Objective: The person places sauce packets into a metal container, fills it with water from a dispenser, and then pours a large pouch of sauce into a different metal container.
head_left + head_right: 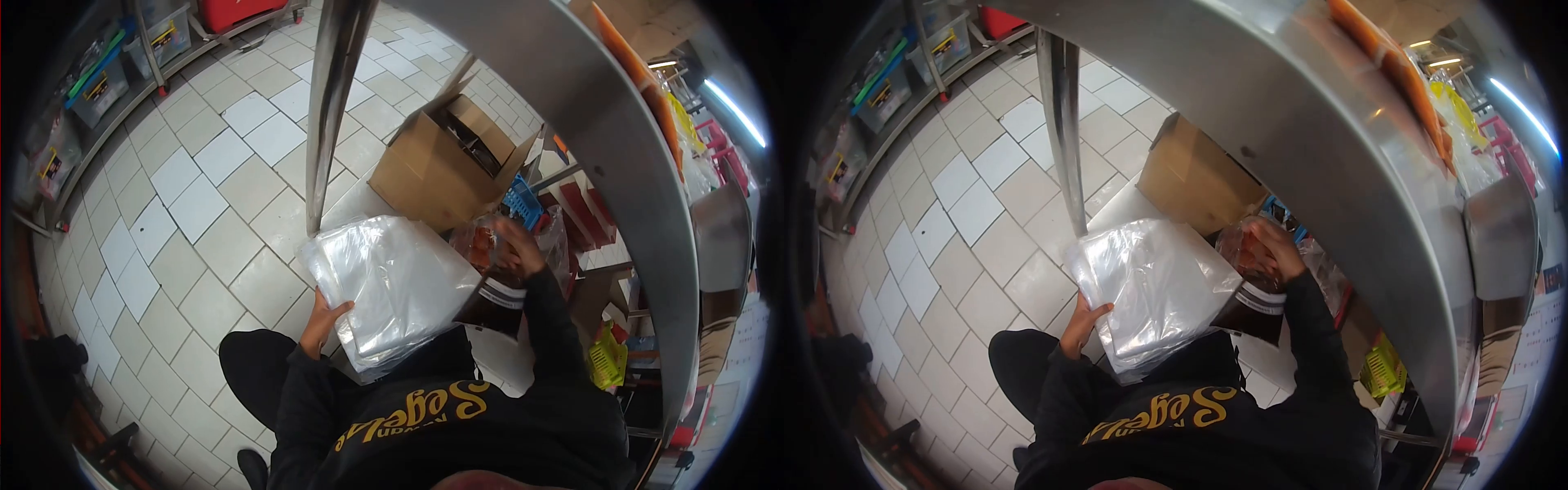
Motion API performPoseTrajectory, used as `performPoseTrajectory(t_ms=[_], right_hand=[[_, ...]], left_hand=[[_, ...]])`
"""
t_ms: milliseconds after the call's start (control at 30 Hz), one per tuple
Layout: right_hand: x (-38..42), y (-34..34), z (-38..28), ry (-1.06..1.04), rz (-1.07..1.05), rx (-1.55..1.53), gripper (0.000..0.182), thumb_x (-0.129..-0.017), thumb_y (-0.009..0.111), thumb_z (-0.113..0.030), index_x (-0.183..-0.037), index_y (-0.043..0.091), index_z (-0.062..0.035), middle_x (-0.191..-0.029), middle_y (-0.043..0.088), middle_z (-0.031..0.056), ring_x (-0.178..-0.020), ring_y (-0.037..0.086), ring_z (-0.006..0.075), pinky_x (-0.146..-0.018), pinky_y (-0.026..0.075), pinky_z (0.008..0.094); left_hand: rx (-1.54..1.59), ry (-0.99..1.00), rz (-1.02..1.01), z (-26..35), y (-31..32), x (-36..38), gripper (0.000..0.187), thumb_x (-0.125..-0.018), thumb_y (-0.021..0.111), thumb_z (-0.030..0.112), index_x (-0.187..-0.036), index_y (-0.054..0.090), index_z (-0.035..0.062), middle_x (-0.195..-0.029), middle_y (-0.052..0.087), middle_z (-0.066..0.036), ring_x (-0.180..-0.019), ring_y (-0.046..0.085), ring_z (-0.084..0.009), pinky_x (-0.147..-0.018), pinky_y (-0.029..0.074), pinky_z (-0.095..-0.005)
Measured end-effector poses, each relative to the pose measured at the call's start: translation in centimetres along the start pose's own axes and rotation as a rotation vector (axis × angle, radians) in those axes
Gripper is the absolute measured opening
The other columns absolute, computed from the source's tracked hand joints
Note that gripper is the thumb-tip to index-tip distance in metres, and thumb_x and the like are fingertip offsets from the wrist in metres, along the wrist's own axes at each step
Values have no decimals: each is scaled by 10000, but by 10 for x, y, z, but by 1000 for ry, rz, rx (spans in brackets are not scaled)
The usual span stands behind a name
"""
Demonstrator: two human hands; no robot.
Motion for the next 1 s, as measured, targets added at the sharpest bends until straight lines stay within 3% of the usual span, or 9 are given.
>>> performPoseTrajectory(t_ms=[200,267,300,400,467,567,667,767,1000], right_hand=[[-107,-16,22,16,-42,-177,431,-873,570,-375,-1203,528,-102,-481,333,-54,-390,304,43,-428,331,200],[-142,-32,41,-5,139,-39,471,-851,603,-354,-1235,535,-90,-628,547,-12,-460,399,27,-434,327,205],[-150,-33,51,-4,145,-38,471,-851,603,-354,-1235,535,-90,-628,547,-12,-460,399,27,-434,327,205],[-157,-29,56,-120,387,427,451,-851,607,-335,-1196,563,-49,-755,611,32,-521,486,58,-496,406,220],[-153,-12,36,-535,586,684,473,-853,605,-322,-1226,533,-40,-841,633,86,-604,551,103,-538,459,246],[-185,-7,19,-577,616,619,500,-856,589,-344,-1258,501,-60,-1049,619,163,-769,620,189,-663,497,292],[-215,-12,30,-214,642,842,517,-861,559,-380,-1284,477,-95,-1176,562,207,-970,606,279,-824,462,345],[-283,-60,109,-265,572,809,543,-865,527,-415,-1284,470,-74,-1183,557,212,-1087,550,319,-923,394,367],[-186,22,40,-249,637,701,317,-927,457,-294,-1079,609,-61,-1038,634,153,-996,594,297,-829,450,379]], left_hand=[[17,61,31,2,0,-1,810,-709,718,45,-1321,188,10,-1261,408,-144,-1175,422,-250,-984,358,-349],[6,42,60,2,1,1,810,-705,717,40,-1319,190,11,-1264,404,-149,-1176,423,-255,-982,362,-349],[6,39,54,3,2,2,810,-705,717,40,-1319,190,11,-1264,404,-149,-1176,423,-255,-982,362,-349],[35,11,45,3,4,5,801,-720,693,27,-1347,196,35,-1268,416,-126,-1178,422,-238,-977,368,-338],[-20,30,73,1,1,2,793,-720,695,29,-1341,202,37,-1262,419,-125,-1172,426,-240,-976,370,-338],[-20,37,72,-2,0,0,780,-719,695,26,-1332,213,36,-1257,422,-125,-1165,431,-242,-973,372,-338],[-24,31,89,-5,-3,0,797,-704,725,42,-1307,205,11,-1239,427,-150,-1150,444,-256,-954,386,-347],[19,25,120,1,2,4,792,-699,723,33,-1305,213,15,-1233,430,-149,-1143,450,-257,-952,386,-348],[15,38,151,-7,-2,0,806,-692,720,17,-1314,208,29,-1240,426,-150,-1148,449,-260,-962,381,-351]])
Point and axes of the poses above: each hand's wrist, its own x-axis away from the middle knuckle, its own y-axis out of the palm, z = x × y, the point moved 5 cm from there along -x, towards the middle knuckle
